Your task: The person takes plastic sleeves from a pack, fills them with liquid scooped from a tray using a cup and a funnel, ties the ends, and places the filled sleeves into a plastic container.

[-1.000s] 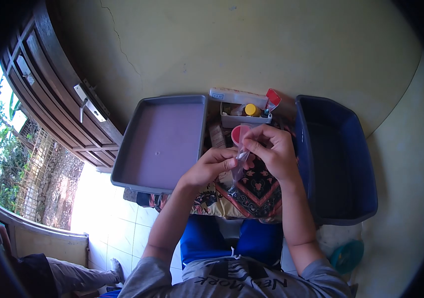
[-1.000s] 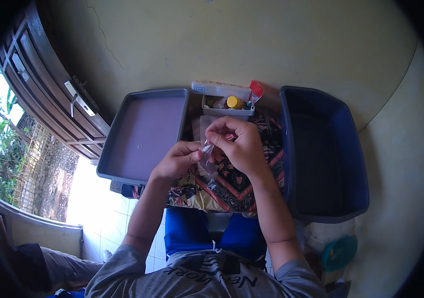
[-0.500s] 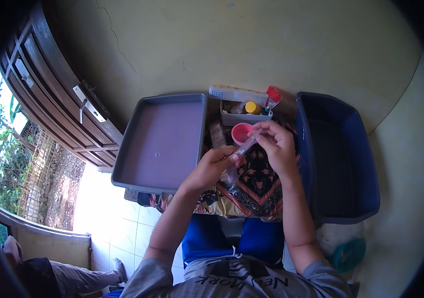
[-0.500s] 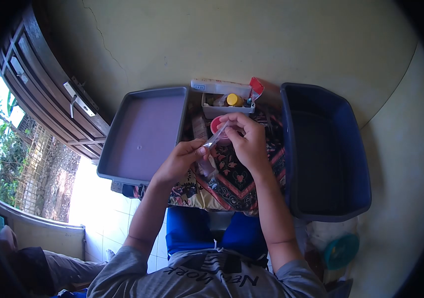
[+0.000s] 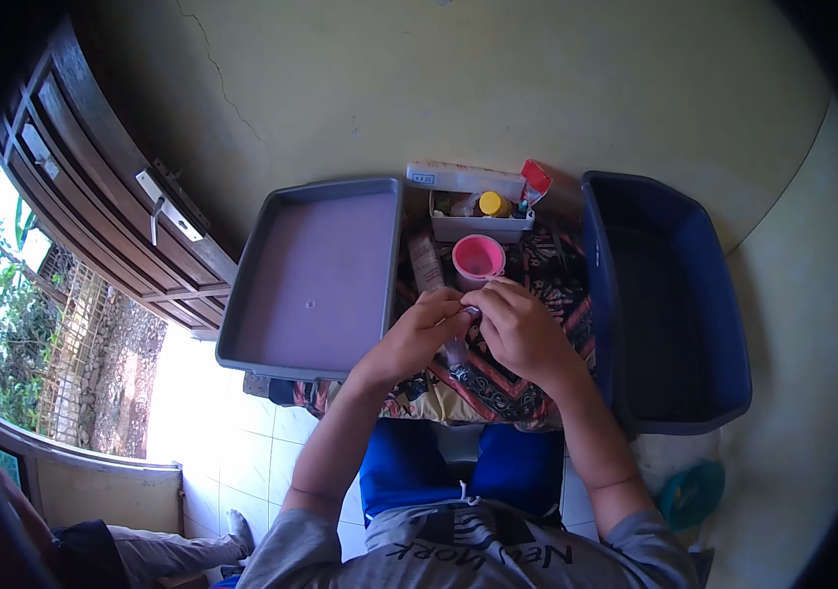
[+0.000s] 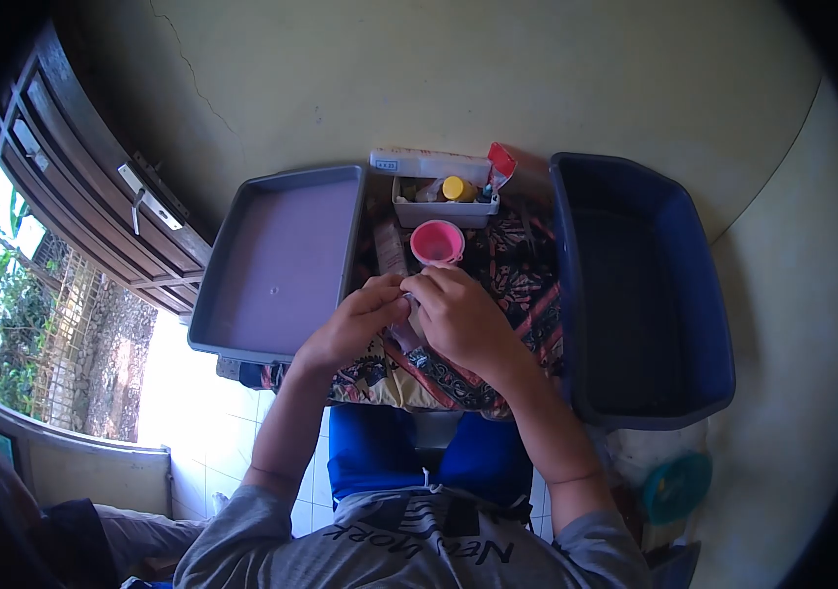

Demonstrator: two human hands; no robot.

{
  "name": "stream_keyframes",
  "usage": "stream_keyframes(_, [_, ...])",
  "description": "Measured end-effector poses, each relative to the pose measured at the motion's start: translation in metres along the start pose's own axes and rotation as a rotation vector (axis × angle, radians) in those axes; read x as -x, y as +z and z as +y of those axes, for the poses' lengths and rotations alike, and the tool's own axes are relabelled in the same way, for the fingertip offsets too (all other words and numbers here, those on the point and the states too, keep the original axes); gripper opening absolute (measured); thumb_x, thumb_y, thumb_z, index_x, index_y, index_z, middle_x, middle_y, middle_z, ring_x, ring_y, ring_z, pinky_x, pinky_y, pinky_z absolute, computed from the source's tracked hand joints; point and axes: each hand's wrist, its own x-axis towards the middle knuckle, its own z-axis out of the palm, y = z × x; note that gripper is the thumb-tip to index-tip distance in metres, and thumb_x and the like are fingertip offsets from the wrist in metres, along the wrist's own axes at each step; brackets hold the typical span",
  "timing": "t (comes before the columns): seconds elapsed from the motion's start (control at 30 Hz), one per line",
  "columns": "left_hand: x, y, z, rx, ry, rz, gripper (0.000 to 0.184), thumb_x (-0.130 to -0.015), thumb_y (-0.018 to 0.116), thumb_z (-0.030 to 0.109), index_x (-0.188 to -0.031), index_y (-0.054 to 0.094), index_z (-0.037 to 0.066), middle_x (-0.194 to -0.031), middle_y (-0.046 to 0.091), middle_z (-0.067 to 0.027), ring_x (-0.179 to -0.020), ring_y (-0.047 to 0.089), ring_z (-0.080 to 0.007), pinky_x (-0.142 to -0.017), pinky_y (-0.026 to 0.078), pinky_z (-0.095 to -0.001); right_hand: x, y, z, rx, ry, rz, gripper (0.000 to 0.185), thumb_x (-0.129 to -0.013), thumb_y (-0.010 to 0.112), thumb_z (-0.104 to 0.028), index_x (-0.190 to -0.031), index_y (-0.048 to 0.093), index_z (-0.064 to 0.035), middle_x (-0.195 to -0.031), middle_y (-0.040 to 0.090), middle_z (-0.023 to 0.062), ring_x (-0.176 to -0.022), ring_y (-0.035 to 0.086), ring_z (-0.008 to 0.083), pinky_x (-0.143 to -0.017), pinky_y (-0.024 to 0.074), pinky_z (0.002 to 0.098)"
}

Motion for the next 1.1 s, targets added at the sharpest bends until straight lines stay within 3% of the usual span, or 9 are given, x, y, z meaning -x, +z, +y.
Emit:
stream_keyframes(0.03, [0.001, 0.002, -0.004, -0.05, 0.073, 0.034, 0.023, -0.095, 0.052, 0.015, -0.099, 0.062, -0.005, -0.105, 0.054, -0.0115, -0.105, 0.048, -0.0245, -0.093, 0.037, -0.0351, 0.0, 0.001, -0.002, -0.079, 0.072, -0.023, 0.025, -0.076, 0.057, 0.007, -0.1, 0.058, -0.0009, -0.089, 0.062, 0.0153, -0.083, 0.063, 0.0319, -0.083, 0.0497, 0.0443])
stream_keyframes(0.07, [0.0, 0.003, -0.007, -0.05, 0.072, 0.033, 0.023, -0.095, 0.052, 0.015, -0.099, 0.062, -0.005, -0.105, 0.054, -0.0115, -0.105, 0.048, -0.0245, -0.093, 0.037, -0.0351, 0.001, 0.003, 0.0, -0.08, 0.073, -0.023, 0.025, -0.076, 0.057, 0.007, -0.1, 0.058, -0.0009, -0.089, 0.062, 0.0153, -0.083, 0.063, 0.0319, -0.083, 0.0497, 0.0443])
stream_keyframes(0.13, [0.0, 0.005, -0.01, -0.083, 0.137, 0.063, 0.024, -0.094, 0.051, 0.016, -0.099, 0.063, -0.004, -0.11, 0.055, -0.0138, -0.109, 0.047, -0.0277, -0.098, 0.034, -0.0372, 0.0, 0.005, 0.004, -0.091, -0.009, 0.023, 0.02, -0.076, 0.061, -0.002, -0.095, 0.057, -0.0001, -0.084, 0.063, 0.016, -0.076, 0.063, 0.0352, -0.066, 0.0502, 0.0431])
stream_keyframes(0.27, [0.002, 0.002, -0.009, -0.105, 0.19, -0.01, 0.026, -0.095, 0.049, 0.016, -0.099, 0.062, -0.005, -0.114, 0.054, -0.0147, -0.112, 0.046, -0.0281, -0.1, 0.033, -0.0363, -0.001, -0.01, -0.005, -0.177, 0.021, -0.088, 0.017, -0.078, 0.057, 0.003, -0.094, 0.056, 0.0006, -0.083, 0.062, 0.0156, -0.071, 0.064, 0.0308, -0.064, 0.0501, 0.0376])
stream_keyframes(0.47, [0.006, 0.005, 0.002, 0.144, 0.14, -0.058, 0.027, -0.096, 0.045, 0.015, -0.099, 0.06, -0.007, -0.115, 0.052, -0.0161, -0.115, 0.043, -0.0294, -0.103, 0.029, -0.0376, 0.0, -0.014, 0.0, -0.382, 0.113, -0.119, 0.007, -0.086, 0.063, -0.004, -0.086, 0.058, 0.0006, -0.074, 0.063, 0.0124, -0.065, 0.063, 0.0189, -0.061, 0.0481, 0.0294])
stream_keyframes(0.63, [0.008, -0.004, 0.016, -0.326, 0.36, -0.097, 0.022, -0.092, 0.046, 0.012, -0.094, 0.058, -0.006, -0.123, 0.047, -0.0182, -0.121, 0.04, -0.032, -0.104, 0.028, -0.0399, 0.002, -0.012, 0.001, -0.542, 0.253, -0.121, 0.008, -0.088, 0.063, -0.007, -0.088, 0.061, 0.0013, -0.072, 0.064, 0.007, -0.066, 0.056, 0.0068, -0.06, 0.0453, 0.0254])
stream_keyframes(0.67, [0.008, -0.003, 0.016, -0.325, 0.359, -0.097, 0.022, -0.092, 0.046, 0.012, -0.094, 0.058, -0.006, -0.123, 0.047, -0.0182, -0.121, 0.04, -0.032, -0.104, 0.028, -0.0399, 0.002, -0.013, 0.001, -0.543, 0.254, -0.122, 0.008, -0.088, 0.063, -0.007, -0.088, 0.061, 0.0013, -0.072, 0.064, 0.007, -0.066, 0.056, 0.0068, -0.06, 0.0453, 0.0254])
stream_keyframes(0.73, [0.008, -0.002, 0.016, -0.331, 0.386, -0.062, 0.018, -0.09, 0.049, 0.01, -0.086, 0.056, -0.006, -0.12, 0.049, -0.019, -0.121, 0.039, -0.0333, -0.103, 0.028, -0.0403, 0.003, -0.013, 0.002, -0.504, 0.276, -0.115, 0.01, -0.088, 0.062, -0.007, -0.087, 0.062, 0.0027, -0.074, 0.066, 0.0155, -0.068, 0.066, 0.0202, -0.062, 0.048, 0.0312])
stream_keyframes(1.1, [0.011, 0.0, -0.006, -0.203, 0.283, 0.036, 0.013, -0.08, 0.067, 0.014, -0.084, 0.072, 0.003, -0.103, 0.058, -0.0108, -0.114, 0.048, -0.0299, -0.1, 0.034, -0.0421, 0.017, -0.009, 0.015, -0.495, 0.443, -0.155, 0.024, -0.091, 0.061, -0.015, -0.076, 0.058, 0.0044, -0.06, 0.054, 0.0096, -0.057, 0.043, 0.0089, -0.053, 0.0375, 0.0315])
